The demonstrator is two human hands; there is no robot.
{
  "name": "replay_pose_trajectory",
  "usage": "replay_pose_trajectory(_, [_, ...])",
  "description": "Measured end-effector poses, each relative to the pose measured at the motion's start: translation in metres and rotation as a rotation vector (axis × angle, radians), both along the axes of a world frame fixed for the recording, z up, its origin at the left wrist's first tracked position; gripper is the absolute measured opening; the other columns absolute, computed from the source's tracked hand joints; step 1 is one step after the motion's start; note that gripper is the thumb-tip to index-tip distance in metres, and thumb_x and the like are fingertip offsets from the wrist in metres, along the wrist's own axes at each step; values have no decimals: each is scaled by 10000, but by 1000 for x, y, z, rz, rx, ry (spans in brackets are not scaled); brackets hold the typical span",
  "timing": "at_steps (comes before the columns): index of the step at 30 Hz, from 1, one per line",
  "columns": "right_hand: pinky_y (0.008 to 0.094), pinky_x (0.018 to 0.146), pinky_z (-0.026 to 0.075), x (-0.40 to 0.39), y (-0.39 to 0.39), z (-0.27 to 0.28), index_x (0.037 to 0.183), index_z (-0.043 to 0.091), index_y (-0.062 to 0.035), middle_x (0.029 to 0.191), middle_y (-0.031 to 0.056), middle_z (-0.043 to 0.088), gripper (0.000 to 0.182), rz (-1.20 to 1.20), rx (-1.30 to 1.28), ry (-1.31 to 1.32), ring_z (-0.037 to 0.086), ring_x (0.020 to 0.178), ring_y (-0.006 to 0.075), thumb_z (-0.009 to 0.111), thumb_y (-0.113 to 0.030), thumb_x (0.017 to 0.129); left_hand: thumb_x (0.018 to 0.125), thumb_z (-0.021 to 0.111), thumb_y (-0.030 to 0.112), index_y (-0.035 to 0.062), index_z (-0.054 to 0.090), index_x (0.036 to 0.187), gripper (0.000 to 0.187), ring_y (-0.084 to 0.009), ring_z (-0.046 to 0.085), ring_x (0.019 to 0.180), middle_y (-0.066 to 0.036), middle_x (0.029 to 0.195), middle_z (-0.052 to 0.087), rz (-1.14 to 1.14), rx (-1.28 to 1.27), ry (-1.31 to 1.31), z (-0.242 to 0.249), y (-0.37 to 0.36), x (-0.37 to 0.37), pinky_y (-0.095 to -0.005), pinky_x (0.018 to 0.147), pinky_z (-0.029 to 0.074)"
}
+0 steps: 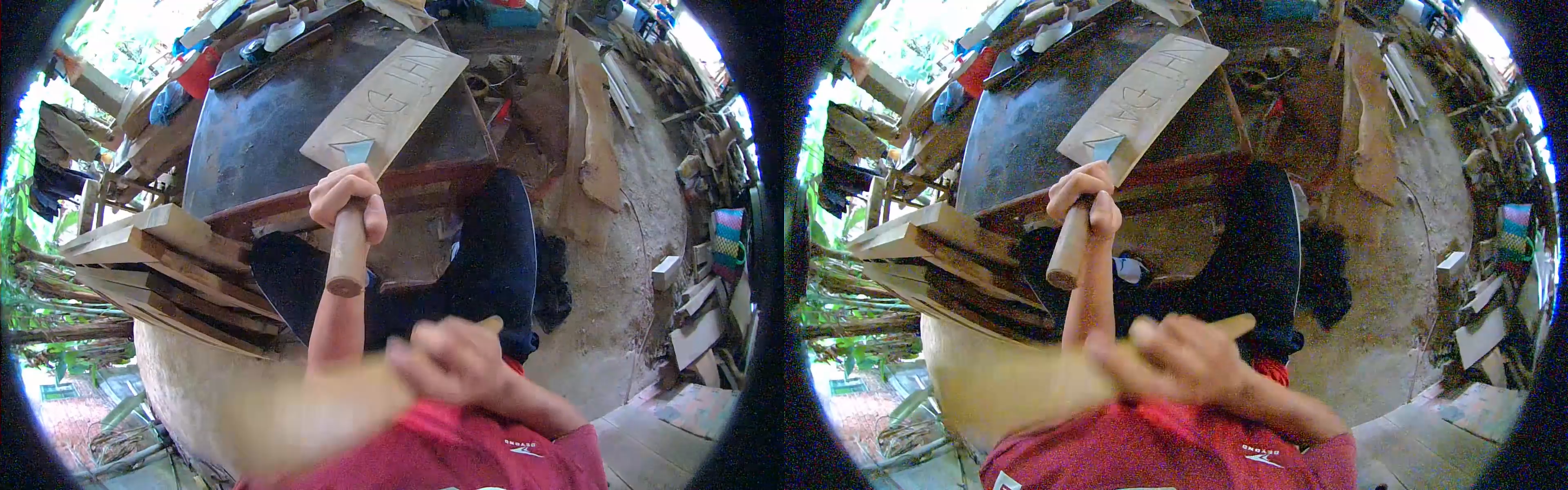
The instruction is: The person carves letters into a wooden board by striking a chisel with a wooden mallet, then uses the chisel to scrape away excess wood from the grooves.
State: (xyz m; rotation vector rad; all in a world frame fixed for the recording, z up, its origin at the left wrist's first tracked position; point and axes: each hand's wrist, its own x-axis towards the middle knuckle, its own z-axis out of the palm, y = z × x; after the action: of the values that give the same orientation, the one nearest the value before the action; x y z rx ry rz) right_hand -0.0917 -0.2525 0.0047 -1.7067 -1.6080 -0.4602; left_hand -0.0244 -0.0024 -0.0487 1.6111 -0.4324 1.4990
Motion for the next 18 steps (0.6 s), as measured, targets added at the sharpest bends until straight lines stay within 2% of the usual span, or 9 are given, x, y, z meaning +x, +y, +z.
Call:
replay_pose_trajectory(3, [272, 552, 531, 7, 5, -4, 1238, 666, 32, 973, 84, 615, 570, -75, -130, 280, 629, 654, 153, 816, -166, 725, 729, 598, 120, 19, 422, 583, 250, -121, 392, 405, -46, 500, 441, 49, -34, 21, 4, -2, -1, -298, 414, 329])
replay_pose_trajectory(6, [224, 571, 495, -4, -1, 4, 1332, 671, -152, 911, 14, 535, 565, -117, -61, 130, 546, 640, 92, 734, -226, 776, 726, 604, 125, 16, 429, 583, 251, -121, 396, 411, -44, 504, 447, 65, -69, 26, 0, -3, 2, -290, 424, 337])
replay_pose_trajectory(7, [259, 536, 522, -2, -2, 14, 1109, 731, -45, 878, 55, 611, 401, -50, 8, 79, 619, 642, 145, 788, -107, 717, 723, 604, 122, 15, 430, 583, 247, -122, 398, 412, -44, 504, 447, 58, -59, 26, -1, -2, 2, -287, 425, 337])
replay_pose_trajectory(8, [267, 517, 514, 1, -1, 16, 1067, 741, -73, 876, 56, 604, 368, -14, 106, 14, 604, 621, 147, 782, -84, 702, 721, 604, 119, 14, 431, 584, 244, -123, 399, 413, -44, 505, 447, 50, -47, 23, -2, 0, 2, -284, 427, 337])
replay_pose_trajectory(10, [302, 551, 534, 16, -4, -7, 1131, 719, -44, 927, 95, 635, 429, 39, 33, 70, 646, 678, 204, 794, -104, 713, 724, 605, 116, 14, 426, 584, 250, -123, 396, 416, -44, 508, 446, 22, -38, 18, -4, 5, 4, -280, 429, 330])
replay_pose_trajectory(12, [381, 655, 567, 19, -1, -12, 1337, 580, 38, 1029, 176, 676, 685, -88, -182, 358, 694, 858, 326, 823, -217, 750, 695, 602, 84, 13, 430, 584, 217, -128, 404, 407, -42, 507, 437, -7, -54, -4, -7, 7, 4, -278, 421, 316])
replay_pose_trajectory(14, [376, 652, 569, 14, -5, -8, 1358, 558, 41, 1022, 168, 675, 715, -73, -161, 375, 695, 838, 312, 818, -245, 756, 635, 592, 23, 12, 443, 584, 158, -138, 422, 388, -37, 500, 419, -33, -83, -50, -4, 9, 10, -278, 403, 294])
replay_pose_trajectory(15, [336, 607, 562, 14, 0, 1, 1286, 624, 22, 978, 146, 669, 615, -46, -33, 337, 686, 752, 258, 813, -187, 739, 651, 591, 39, 11, 442, 586, 165, -138, 430, 393, -36, 501, 423, 25, -99, -41, -5, 6, 11, -276, 405, 301])
replay_pose_trajectory(18, [254, 560, 515, 7, 0, 9, 1348, 664, -175, 890, 12, 573, 608, -100, 71, 79, 582, 639, 122, 768, -191, 749, 667, 585, 53, 8, 440, 587, 171, -141, 436, 395, -36, 502, 427, -12, -119, -17, 0, 3, 10, -273, 406, 307])
